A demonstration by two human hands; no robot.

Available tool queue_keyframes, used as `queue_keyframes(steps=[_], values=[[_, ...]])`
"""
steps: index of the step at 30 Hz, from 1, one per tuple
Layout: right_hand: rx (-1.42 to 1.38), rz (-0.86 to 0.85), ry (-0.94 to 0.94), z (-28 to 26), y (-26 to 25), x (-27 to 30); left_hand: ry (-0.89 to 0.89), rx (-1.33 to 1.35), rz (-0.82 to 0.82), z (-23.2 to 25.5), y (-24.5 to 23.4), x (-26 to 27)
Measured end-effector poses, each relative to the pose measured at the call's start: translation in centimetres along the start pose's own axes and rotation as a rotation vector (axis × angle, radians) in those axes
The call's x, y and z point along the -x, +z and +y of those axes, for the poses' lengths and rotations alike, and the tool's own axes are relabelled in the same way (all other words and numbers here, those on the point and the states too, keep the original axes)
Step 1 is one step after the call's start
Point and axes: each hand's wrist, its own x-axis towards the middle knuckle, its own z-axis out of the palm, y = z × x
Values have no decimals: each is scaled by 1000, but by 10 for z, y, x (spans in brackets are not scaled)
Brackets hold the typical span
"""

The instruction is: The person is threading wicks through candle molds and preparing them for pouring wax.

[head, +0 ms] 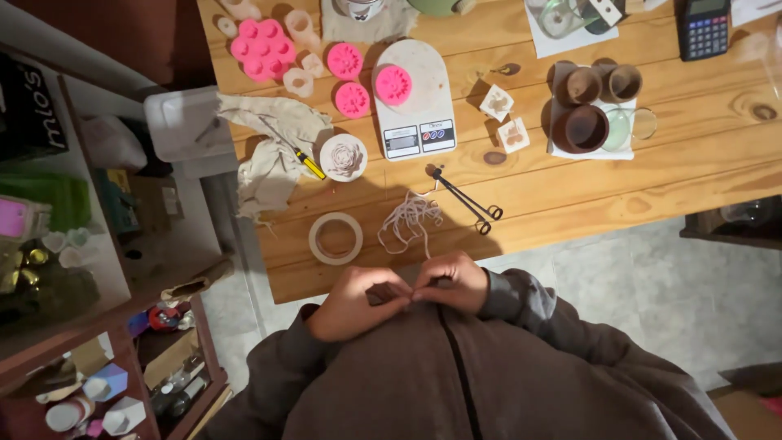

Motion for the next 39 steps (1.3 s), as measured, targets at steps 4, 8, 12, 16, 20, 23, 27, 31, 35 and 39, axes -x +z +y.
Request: queue_keyframes(steps=[4,8,12,16,20,23,27,31,35,39], values=[[-141,33,138,30,9,12,143,310,43,-33,4,-11],[-364,30,278,34,7,7,401,158,192,-49,11,-20],[-417,23,321,47,7,-1,446,159,320,-56,13,-19],[-450,13,357,49,17,-11,360,210,390,-55,12,-8],[-440,16,407,53,20,-20,349,178,420,-67,7,-4],[-467,84,451,43,23,-19,273,16,483,-78,-10,-10],[-530,207,484,44,23,-13,357,-662,491,-74,-47,-45],[-596,287,440,55,20,-1,762,-1152,377,-98,-71,-124],[-464,337,444,50,11,8,717,-915,-87,-182,-82,-224],[-442,412,426,65,3,31,558,-1548,-222,-255,-86,-281]])
